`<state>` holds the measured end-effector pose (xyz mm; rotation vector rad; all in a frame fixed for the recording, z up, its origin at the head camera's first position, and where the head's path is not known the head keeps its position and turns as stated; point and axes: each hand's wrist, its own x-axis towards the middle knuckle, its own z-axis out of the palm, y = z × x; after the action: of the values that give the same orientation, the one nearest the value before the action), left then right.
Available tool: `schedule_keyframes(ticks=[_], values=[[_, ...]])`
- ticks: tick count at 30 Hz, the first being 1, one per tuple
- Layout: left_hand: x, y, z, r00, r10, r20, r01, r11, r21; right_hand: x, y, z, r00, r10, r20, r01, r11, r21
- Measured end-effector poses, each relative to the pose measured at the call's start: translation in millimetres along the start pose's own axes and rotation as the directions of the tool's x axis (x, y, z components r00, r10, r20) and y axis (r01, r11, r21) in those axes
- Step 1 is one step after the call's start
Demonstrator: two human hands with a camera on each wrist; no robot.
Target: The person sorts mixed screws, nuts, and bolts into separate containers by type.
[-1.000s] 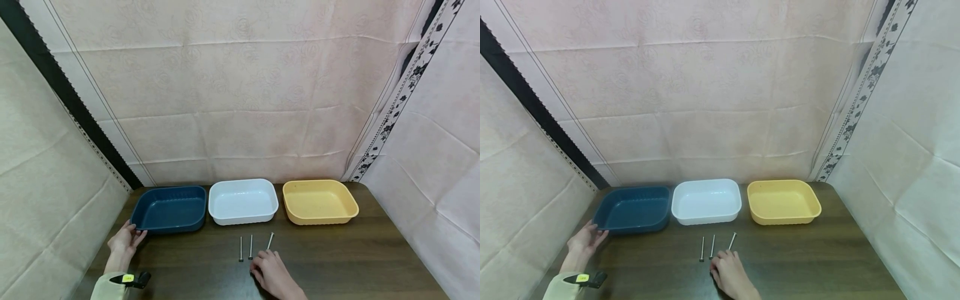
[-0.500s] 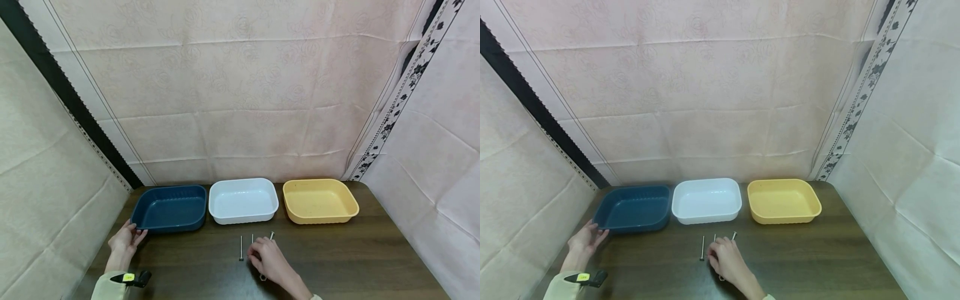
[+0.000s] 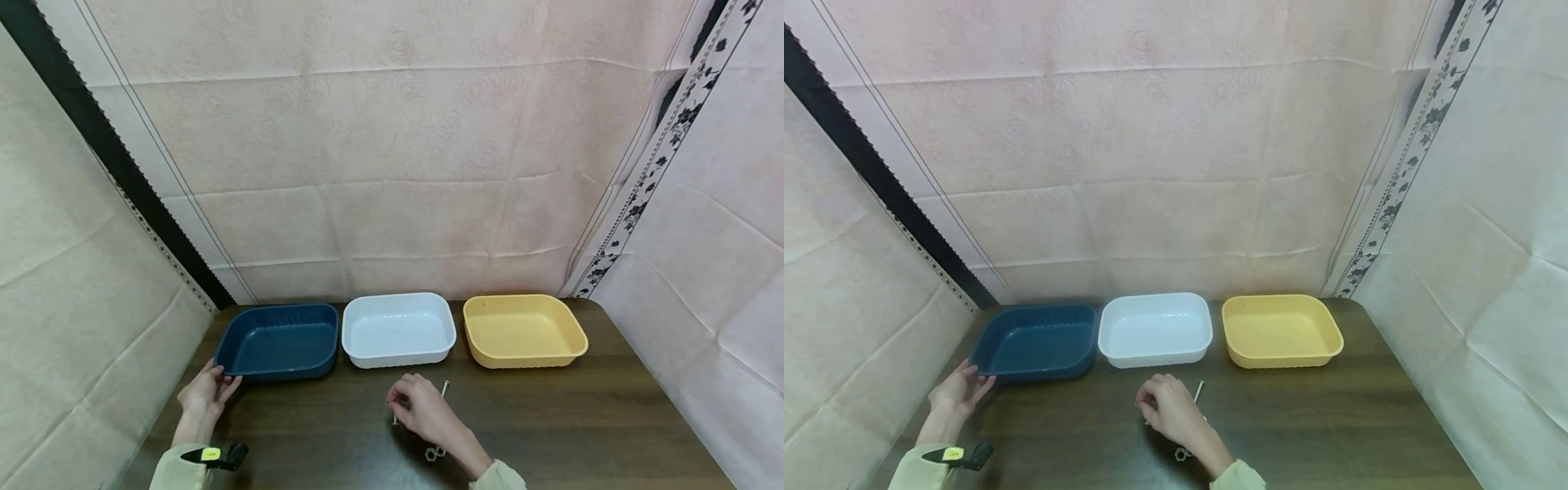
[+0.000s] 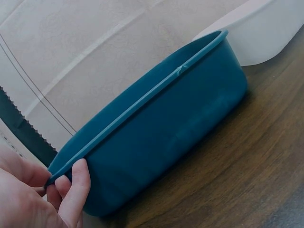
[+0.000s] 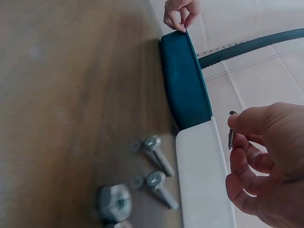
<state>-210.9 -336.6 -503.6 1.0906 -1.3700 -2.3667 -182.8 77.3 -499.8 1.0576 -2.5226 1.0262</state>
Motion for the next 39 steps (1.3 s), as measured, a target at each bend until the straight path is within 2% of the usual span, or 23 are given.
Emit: schedule_keyframes(ticks=[8, 16, 22, 25, 30, 39], values=[[-4.9, 2.1, -1.6, 1.0, 0.001, 0.019, -0.001, 1.0, -0.003, 31, -8, 5, 0.997, 0.021, 0.076, -0.027, 0.997, 0.072], [-2.6, 1.5, -1.5, 1.0, -0.003, 0.008, 0.003, 1.0, 0.01, 62, -15, 8, 0.999, -0.025, 0.048, 0.022, 0.998, 0.065], [-3.3, 1.1, -0.8, 1.0, 0.002, 0.005, -0.002, 1.0, 0.021, 91, -22, 11, 0.997, -0.042, 0.071, 0.039, 0.998, 0.046], [-4.7, 1.3, -0.6, 1.0, 0.0, 0.007, 0.0, 1.0, 0.02, 105, -25, 15, 0.994, -0.042, 0.097, 0.039, 0.999, 0.031], [-7.4, 2.1, 0.1, 1.0, 0.006, 0.008, -0.006, 1.0, 0.024, 124, -30, 25, 0.99, -0.017, 0.142, 0.009, 0.998, 0.063], [-8.4, 2.7, 0.9, 1.0, 0.015, 0.005, -0.015, 0.999, 0.037, 151, -27, 49, 0.988, 0.004, 0.154, -0.011, 0.999, 0.043]])
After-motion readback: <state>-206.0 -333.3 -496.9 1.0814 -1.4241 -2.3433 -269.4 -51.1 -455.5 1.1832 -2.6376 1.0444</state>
